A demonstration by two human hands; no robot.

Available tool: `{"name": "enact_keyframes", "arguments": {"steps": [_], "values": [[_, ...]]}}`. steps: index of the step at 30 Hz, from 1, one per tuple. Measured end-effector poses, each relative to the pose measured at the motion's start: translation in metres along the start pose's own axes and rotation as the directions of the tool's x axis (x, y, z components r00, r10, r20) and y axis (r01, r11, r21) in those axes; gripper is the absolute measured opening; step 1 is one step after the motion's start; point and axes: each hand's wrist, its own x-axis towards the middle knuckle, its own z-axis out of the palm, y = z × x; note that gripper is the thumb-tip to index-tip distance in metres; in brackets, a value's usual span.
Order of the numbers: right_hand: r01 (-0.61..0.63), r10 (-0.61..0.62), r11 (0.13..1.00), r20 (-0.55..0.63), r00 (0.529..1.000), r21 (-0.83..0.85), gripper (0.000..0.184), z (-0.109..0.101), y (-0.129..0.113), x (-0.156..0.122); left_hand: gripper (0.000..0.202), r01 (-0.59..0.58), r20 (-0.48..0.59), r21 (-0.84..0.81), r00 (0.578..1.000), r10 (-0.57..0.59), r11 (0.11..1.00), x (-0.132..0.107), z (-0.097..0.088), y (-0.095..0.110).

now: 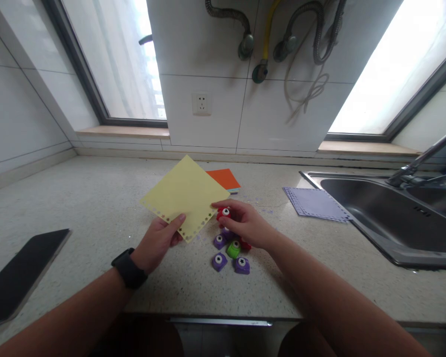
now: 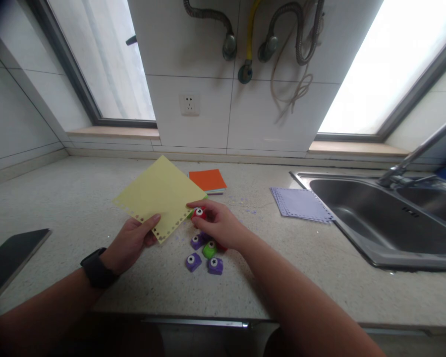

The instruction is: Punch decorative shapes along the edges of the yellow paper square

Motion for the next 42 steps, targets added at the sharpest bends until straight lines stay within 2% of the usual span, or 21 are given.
{"name": "enact_keyframes", "arguments": {"steps": [5, 8, 11, 13, 16, 20, 24, 27, 32, 37, 39, 42], "values": [[0.002, -0.001, 0.999, -0.021, 1.0, 0.052, 0.031, -0.009, -0.002, -0.001, 0.032, -0.013, 0.071, -0.007, 0.997, 0.013, 1.0, -0.001, -0.005, -0.003], [-0.015, 0.014, 0.997, 0.006, 1.0, 0.076, 0.028, -0.019, -0.005, -0.003, 0.039, -0.013, 0.073, -0.109, 0.997, 0.021, 0.994, -0.001, -0.008, 0.002], [-0.054, 0.045, 0.992, 0.081, 0.996, 0.117, 0.026, -0.03, -0.006, -0.006, 0.051, 0.076, 0.066, -0.255, 0.996, -0.061, 0.964, 0.0, -0.011, 0.012], [-0.069, 0.053, 0.99, 0.127, 0.99, 0.127, 0.025, -0.037, -0.005, -0.007, 0.056, 0.143, 0.106, -0.277, 0.987, -0.118, 0.95, 0.002, -0.013, 0.016], [-0.052, 0.031, 0.992, 0.179, 0.983, 0.115, 0.024, -0.045, -0.003, -0.009, 0.052, 0.202, 0.172, -0.214, 0.971, -0.167, 0.956, 0.003, -0.015, 0.017], [-0.062, 0.03, 0.992, 0.267, 0.963, 0.109, 0.025, -0.049, -0.002, -0.01, 0.033, 0.267, 0.21, -0.085, 0.947, -0.245, 0.96, 0.001, -0.013, 0.015], [-0.081, 0.049, 0.993, 0.32, 0.946, 0.089, 0.025, -0.049, -0.005, -0.011, 0.032, 0.304, 0.26, 0.057, 0.915, -0.308, 0.951, 0.0, -0.01, 0.015], [-0.05, 0.023, 0.994, 0.263, 0.965, 0.095, 0.024, -0.051, -0.005, -0.01, 0.035, 0.282, 0.253, 0.063, 0.923, -0.289, 0.957, 0.001, -0.01, 0.013], [-0.015, 0.008, 0.99, 0.051, 0.999, 0.141, 0.025, -0.058, 0.004, -0.005, 0.035, 0.231, 0.185, 0.058, 0.953, -0.238, 0.971, 0.0, -0.01, 0.009], [-0.037, 0.056, 0.974, -0.081, 0.995, 0.222, 0.028, -0.055, 0.013, 0.0, 0.037, 0.184, 0.138, 0.083, 0.971, -0.194, 0.979, -0.003, -0.008, 0.007], [-0.011, 0.04, 0.971, -0.119, 0.992, 0.24, 0.03, -0.053, 0.014, 0.001, 0.037, 0.159, 0.113, 0.1, 0.979, -0.17, 0.982, -0.004, -0.006, 0.007], [0.057, -0.008, 0.962, -0.183, 0.983, 0.267, 0.043, -0.05, 0.013, 0.001, 0.038, 0.107, 0.07, 0.152, 0.991, -0.118, 0.983, -0.005, -0.005, 0.006]]}}
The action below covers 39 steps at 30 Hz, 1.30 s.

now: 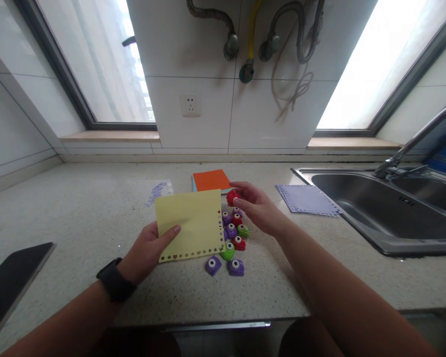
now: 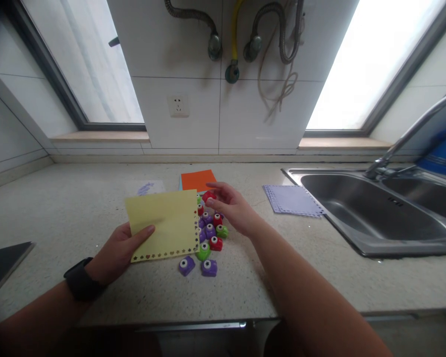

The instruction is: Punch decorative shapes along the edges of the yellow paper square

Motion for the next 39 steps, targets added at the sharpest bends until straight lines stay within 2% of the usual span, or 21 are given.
{"name": "enact_keyframes", "arguments": {"steps": [5, 11, 18, 39], "values": [[0.084, -0.083, 0.995, -0.035, 0.996, 0.048, 0.042, 0.003, -0.004, -0.002, 0.041, -0.072, -0.046, 0.106, 0.996, 0.078, 0.992, -0.002, 0.0, -0.002], [0.266, -0.267, 0.962, 0.008, 0.964, 0.06, 0.043, 0.008, -0.01, -0.005, 0.042, -0.119, -0.097, 0.189, 0.986, 0.139, 0.975, -0.005, 0.001, -0.003], [0.35, -0.352, 0.936, 0.079, 0.933, 0.044, 0.046, 0.007, -0.015, -0.009, 0.044, -0.136, -0.12, 0.217, 0.979, 0.165, 0.967, -0.005, 0.0, -0.004], [0.385, -0.386, 0.922, 0.15, 0.91, 0.038, 0.043, 0.01, -0.019, -0.012, 0.043, -0.143, -0.143, 0.264, 0.972, 0.185, 0.954, -0.004, -0.002, -0.007]]}}
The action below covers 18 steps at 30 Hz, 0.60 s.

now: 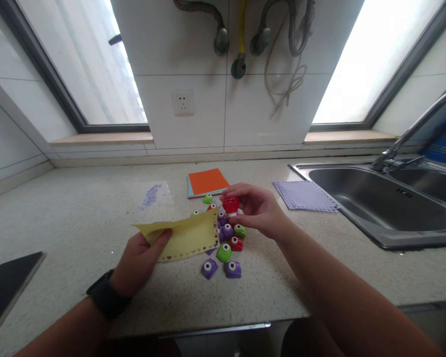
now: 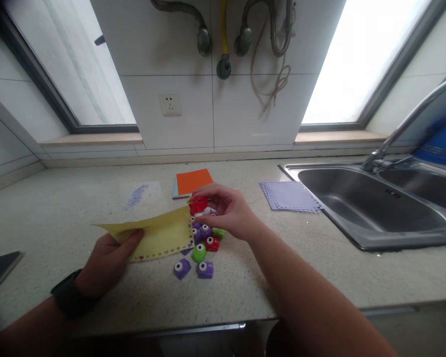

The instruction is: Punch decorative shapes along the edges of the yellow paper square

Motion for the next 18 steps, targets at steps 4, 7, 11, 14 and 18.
{"name": "enact_keyframes", "arguments": {"steps": [4, 7, 11, 14, 18], "values": [[-0.016, 0.016, 1.0, 0.0, 1.0, -0.003, 0.044, -0.0001, 0.0016, -0.0006, 0.042, -0.005, -0.005, 0.006, 1.0, 0.005, 1.0, 0.001, 0.0001, -0.0014], [-0.013, 0.013, 1.0, 0.004, 1.0, 0.005, 0.045, -0.0006, 0.002, -0.0008, 0.043, -0.013, -0.008, 0.009, 1.0, 0.013, 1.0, 0.001, -0.0004, -0.0025], [-0.01, 0.01, 1.0, 0.004, 1.0, 0.002, 0.044, -0.0011, 0.0019, -0.0007, 0.045, -0.02, 0.0, 0.012, 1.0, 0.02, 1.0, -0.0002, -0.0009, -0.0017], [-0.023, 0.023, 1.0, -0.006, 1.0, -0.007, 0.043, -0.0007, 0.0015, -0.0006, 0.045, -0.022, -0.005, 0.029, 1.0, 0.022, 0.999, -0.0018, -0.0004, 0.0011], [-0.049, 0.049, 0.999, -0.019, 0.999, -0.005, 0.043, 0.0005, 0.0013, -0.0007, 0.042, -0.015, -0.007, 0.036, 1.0, 0.015, 0.999, -0.0029, 0.0001, 0.0034]]}}
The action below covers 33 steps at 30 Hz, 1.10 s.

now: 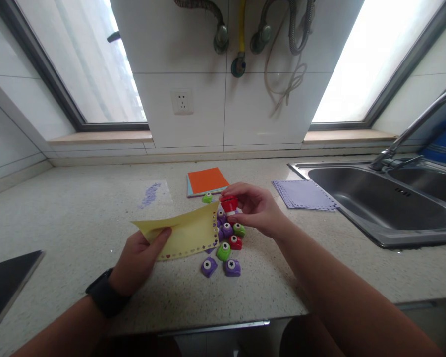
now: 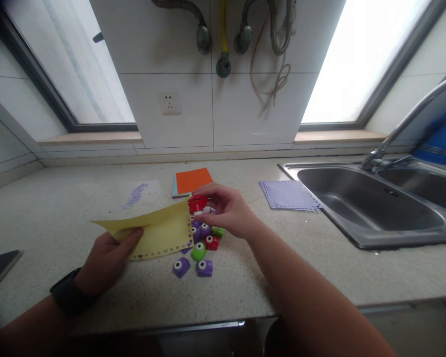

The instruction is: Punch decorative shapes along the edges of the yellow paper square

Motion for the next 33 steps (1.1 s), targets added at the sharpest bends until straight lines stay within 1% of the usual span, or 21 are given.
{"name": "enact_keyframes", "arguments": {"steps": [6, 19, 21, 26, 29, 33], "values": [[-0.04, 0.04, 0.999, -0.036, 0.999, 0.004, 0.043, 0.001, 0.002, 0.0, 0.04, -0.017, 0.005, 0.013, 1.0, 0.017, 1.0, 0.002, -0.001, -0.004], [-0.093, 0.093, 0.996, 0.002, 0.996, 0.013, 0.041, 0.002, 0.003, 0.0, 0.036, -0.01, -0.01, 0.027, 1.0, 0.011, 1.0, 0.0, -0.001, -0.001], [-0.126, 0.126, 0.992, -0.001, 0.992, 0.015, 0.041, 0.002, 0.004, 0.0, 0.035, -0.001, -0.005, 0.008, 1.0, 0.001, 1.0, 0.0, 0.0, 0.0], [-0.288, 0.29, 0.954, -0.023, 0.957, 0.079, 0.037, 0.003, 0.007, -0.001, 0.032, 0.056, 0.038, -0.071, 0.998, -0.054, 0.996, 0.001, 0.001, 0.0], [-0.332, 0.335, 0.941, -0.039, 0.941, 0.068, 0.033, 0.004, 0.007, -0.001, 0.033, 0.103, 0.067, -0.102, 0.993, -0.096, 0.989, 0.0, 0.001, 0.002], [-0.372, 0.374, 0.927, -0.043, 0.927, 0.034, 0.032, 0.006, 0.01, 0.0, 0.034, 0.16, 0.075, -0.142, 0.986, -0.15, 0.977, -0.001, 0.0, 0.006]]}}
